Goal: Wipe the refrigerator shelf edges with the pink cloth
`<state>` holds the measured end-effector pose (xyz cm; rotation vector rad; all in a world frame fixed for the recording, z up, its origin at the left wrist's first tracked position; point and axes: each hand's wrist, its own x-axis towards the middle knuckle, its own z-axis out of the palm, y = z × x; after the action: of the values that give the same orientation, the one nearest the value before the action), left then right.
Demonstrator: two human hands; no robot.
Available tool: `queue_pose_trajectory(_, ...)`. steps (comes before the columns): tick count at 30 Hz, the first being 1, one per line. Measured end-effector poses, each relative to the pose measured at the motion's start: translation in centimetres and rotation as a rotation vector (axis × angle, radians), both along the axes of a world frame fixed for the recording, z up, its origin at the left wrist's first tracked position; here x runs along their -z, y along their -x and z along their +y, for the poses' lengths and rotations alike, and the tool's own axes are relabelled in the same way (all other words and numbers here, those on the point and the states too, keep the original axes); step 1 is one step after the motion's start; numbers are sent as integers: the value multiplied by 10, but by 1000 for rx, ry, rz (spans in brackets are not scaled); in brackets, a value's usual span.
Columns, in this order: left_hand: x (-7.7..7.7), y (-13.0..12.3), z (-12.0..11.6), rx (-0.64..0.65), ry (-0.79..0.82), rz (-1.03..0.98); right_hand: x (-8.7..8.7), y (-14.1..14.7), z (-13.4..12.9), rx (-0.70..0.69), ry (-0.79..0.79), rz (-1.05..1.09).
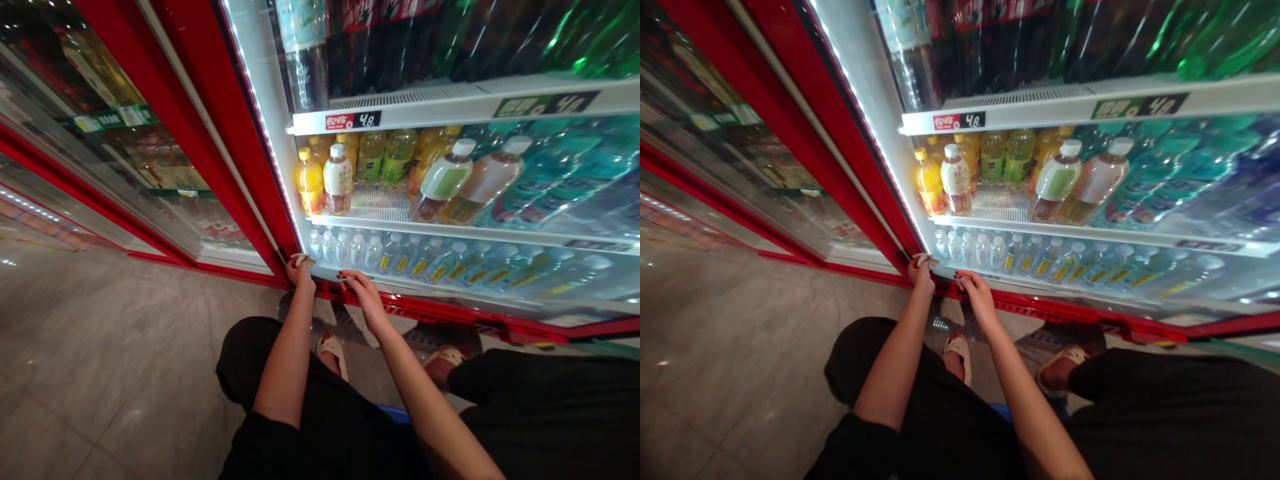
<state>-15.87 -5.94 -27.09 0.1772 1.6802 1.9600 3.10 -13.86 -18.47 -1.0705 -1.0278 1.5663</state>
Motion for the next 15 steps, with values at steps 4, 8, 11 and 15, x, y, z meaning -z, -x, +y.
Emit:
queue_pose_trajectory(4, -6, -5, 2, 2, -30, 41, -1, -5, 0, 12, 14, 4)
queue_pose_trajectory(8, -19, 3, 6, -64, -97, 122, 0, -10, 1, 23, 30, 7)
queue_pose_trajectory(11, -19, 1, 6, -102, -103, 165, 1, -11, 1, 32, 38, 10)
queue_pose_trajectory(15, -7, -16, 1, -90, -74, 172, 0, -13, 1, 41, 41, 12)
